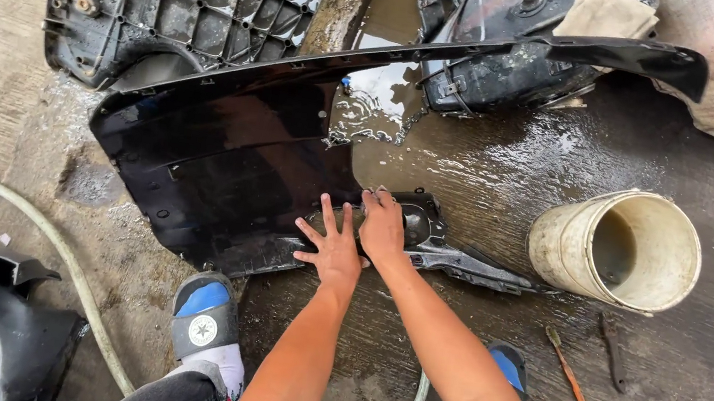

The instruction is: Cleaning motorcycle fairings using a brush, cloth, and water hose.

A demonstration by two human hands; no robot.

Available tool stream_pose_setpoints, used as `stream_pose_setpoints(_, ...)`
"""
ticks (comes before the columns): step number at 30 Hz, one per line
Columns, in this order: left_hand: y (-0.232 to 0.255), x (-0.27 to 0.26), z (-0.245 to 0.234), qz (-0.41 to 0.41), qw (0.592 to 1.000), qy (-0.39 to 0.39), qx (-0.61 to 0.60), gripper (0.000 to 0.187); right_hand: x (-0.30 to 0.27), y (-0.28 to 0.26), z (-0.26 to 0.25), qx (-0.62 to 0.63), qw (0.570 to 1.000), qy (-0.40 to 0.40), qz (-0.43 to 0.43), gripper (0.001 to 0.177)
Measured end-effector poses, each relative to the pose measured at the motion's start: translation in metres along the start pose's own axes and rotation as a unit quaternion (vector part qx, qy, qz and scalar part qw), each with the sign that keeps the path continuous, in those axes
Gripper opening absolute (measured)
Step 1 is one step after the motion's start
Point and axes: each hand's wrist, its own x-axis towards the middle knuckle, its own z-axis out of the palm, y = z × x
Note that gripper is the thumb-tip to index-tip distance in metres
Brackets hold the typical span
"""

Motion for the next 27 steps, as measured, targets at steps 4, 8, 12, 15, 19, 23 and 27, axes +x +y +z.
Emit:
stream_pose_setpoints(4, 0.001, -0.001, -0.004, 0.003, 1.000, -0.007, -0.002, 0.117, -0.004, 0.037, -0.007, -0.089, 0.995, -0.038, -0.005, 0.042)
stream_pose_setpoints(8, 0.001, -0.005, -0.010, -0.001, 1.000, -0.020, 0.003, 0.119, -0.004, 0.087, -0.005, -0.054, 0.989, -0.043, 0.132, 0.038)
stream_pose_setpoints(12, 0.002, -0.008, -0.013, 0.000, 1.000, -0.018, 0.002, 0.117, -0.009, 0.115, -0.014, -0.018, 0.972, -0.024, 0.234, 0.042)
stream_pose_setpoints(15, 0.002, -0.012, -0.014, 0.006, 1.000, -0.012, 0.000, 0.114, -0.011, 0.114, 0.006, 0.035, 0.968, 0.022, 0.249, 0.038)
stream_pose_setpoints(19, 0.002, -0.012, -0.013, 0.006, 1.000, -0.020, -0.011, 0.115, -0.009, 0.083, 0.009, -0.025, 0.990, 0.035, 0.136, 0.036)
stream_pose_setpoints(23, 0.002, -0.011, -0.017, 0.001, 1.000, -0.027, -0.005, 0.116, -0.001, 0.061, -0.008, -0.097, 0.986, -0.044, 0.128, 0.046)
stream_pose_setpoints(27, -0.001, -0.003, -0.008, 0.004, 0.999, -0.031, -0.007, 0.118, 0.001, 0.056, -0.001, -0.077, 0.978, 0.013, 0.194, 0.038)
